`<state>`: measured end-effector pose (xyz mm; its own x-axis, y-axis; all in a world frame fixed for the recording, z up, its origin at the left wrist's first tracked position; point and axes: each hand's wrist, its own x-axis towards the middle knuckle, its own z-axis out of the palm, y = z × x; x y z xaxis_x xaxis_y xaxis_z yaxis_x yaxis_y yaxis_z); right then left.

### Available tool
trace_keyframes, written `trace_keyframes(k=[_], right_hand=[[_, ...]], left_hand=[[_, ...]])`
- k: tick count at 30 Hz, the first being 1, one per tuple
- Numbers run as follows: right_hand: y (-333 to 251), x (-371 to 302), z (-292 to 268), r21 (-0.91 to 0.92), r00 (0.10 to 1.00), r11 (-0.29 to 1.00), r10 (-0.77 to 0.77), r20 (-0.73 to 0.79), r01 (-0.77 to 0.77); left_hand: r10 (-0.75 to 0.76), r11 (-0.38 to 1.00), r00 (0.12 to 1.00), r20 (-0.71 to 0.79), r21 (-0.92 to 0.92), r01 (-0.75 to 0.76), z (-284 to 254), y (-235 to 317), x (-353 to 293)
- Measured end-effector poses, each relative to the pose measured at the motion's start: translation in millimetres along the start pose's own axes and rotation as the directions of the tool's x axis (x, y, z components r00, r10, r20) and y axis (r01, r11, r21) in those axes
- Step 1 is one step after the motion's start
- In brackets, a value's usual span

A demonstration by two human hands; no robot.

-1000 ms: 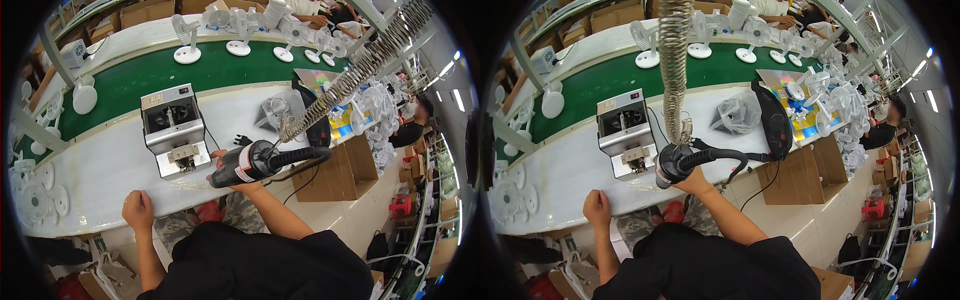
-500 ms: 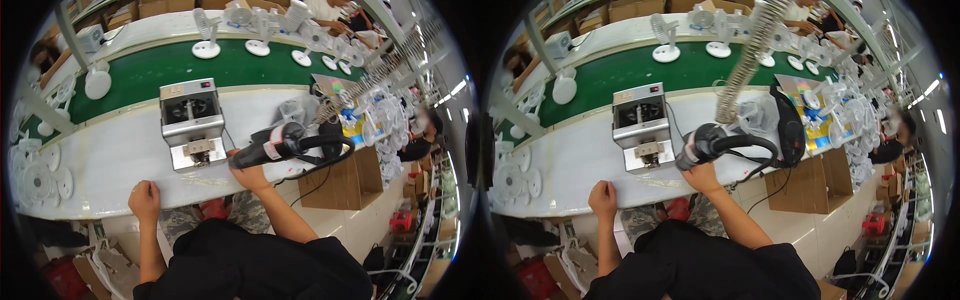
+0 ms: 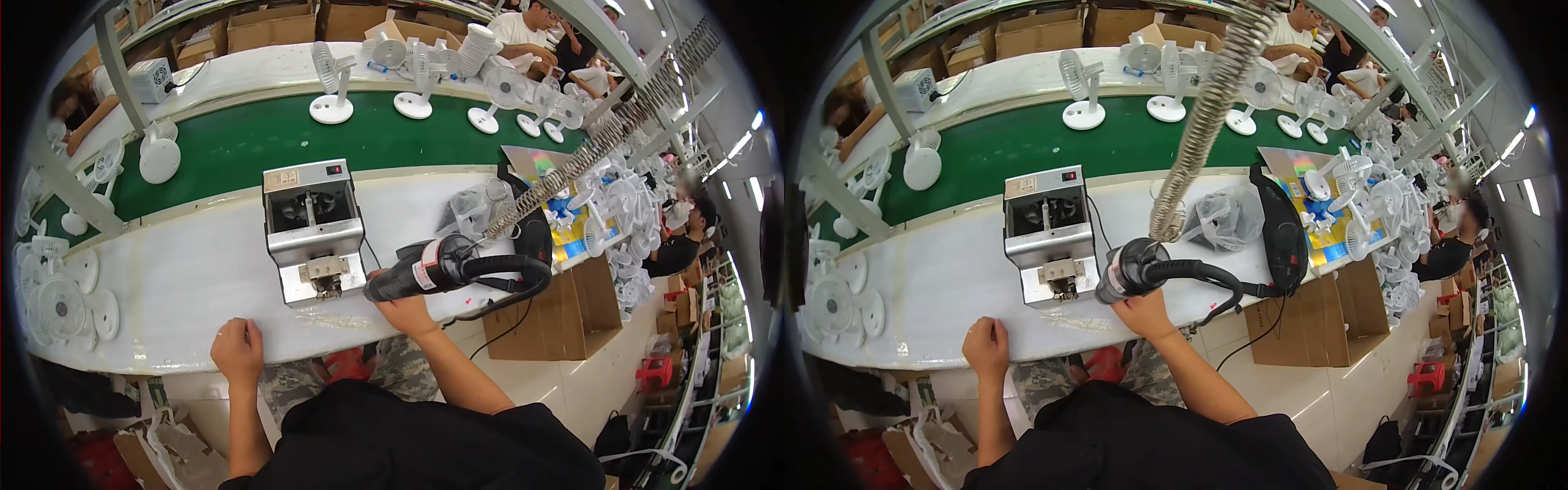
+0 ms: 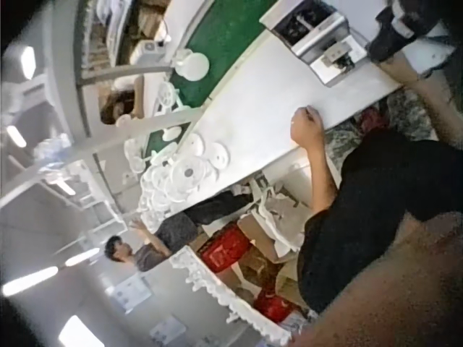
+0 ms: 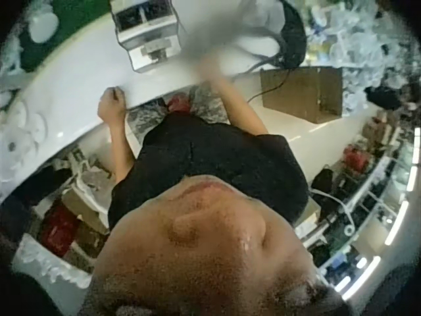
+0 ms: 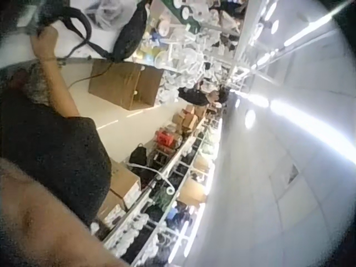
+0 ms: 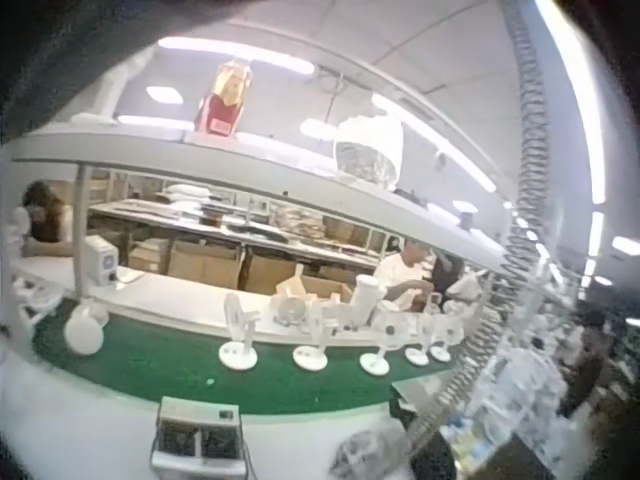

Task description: Assemble small desk fans by attaching the base to the main unit using an electric screwdriver on an assembly line.

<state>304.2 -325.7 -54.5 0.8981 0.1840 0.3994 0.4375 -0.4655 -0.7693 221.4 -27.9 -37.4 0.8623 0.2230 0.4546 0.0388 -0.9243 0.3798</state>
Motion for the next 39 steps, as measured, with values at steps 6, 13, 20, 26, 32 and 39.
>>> trace_keyframes(k=[6, 13, 20, 26, 32, 39], right_hand=[[4.5, 1.6, 2.4, -0.162, 0.999, 0.986, 0.034, 0.037, -0.028], [-34.6, 15.9, -15.5, -0.28, 0.973, 0.959, 0.104, 0.208, -0.042], [-27.9, 17.5, -16.7, -0.362, 0.944, 0.92, 0.244, 0.222, -0.152], [-23.2, 12.3, -9.0, -0.46, 0.944, 0.881, 0.24, 0.228, -0.113], [-24.0, 11.1, -7.4, -0.381, 0.928, 0.908, 0.28, 0.245, -0.173], [-22.3, 13.1, -2.4, -0.411, 0.918, 0.885, 0.328, 0.221, -0.217]], left_hand=[[-0.092, 0.989, 0.99, 0.105, -0.108, 0.103, -10.5, 3.7, 9.4], [0.022, 0.875, 0.988, 0.153, -0.481, 0.055, -19.6, -8.1, 115.3], [0.471, 0.855, 0.845, 0.254, -0.366, -0.367, 65.6, 8.5, 259.2], [0.67, 0.742, 0.665, 0.33, -0.276, -0.61, 190.9, 42.5, 347.3], [0.63, 0.768, 0.73, 0.266, -0.079, -0.635, 276.5, 76.5, 377.4], [0.586, 0.806, 0.762, 0.275, -0.096, -0.584, 272.4, 92.1, 387.7]])
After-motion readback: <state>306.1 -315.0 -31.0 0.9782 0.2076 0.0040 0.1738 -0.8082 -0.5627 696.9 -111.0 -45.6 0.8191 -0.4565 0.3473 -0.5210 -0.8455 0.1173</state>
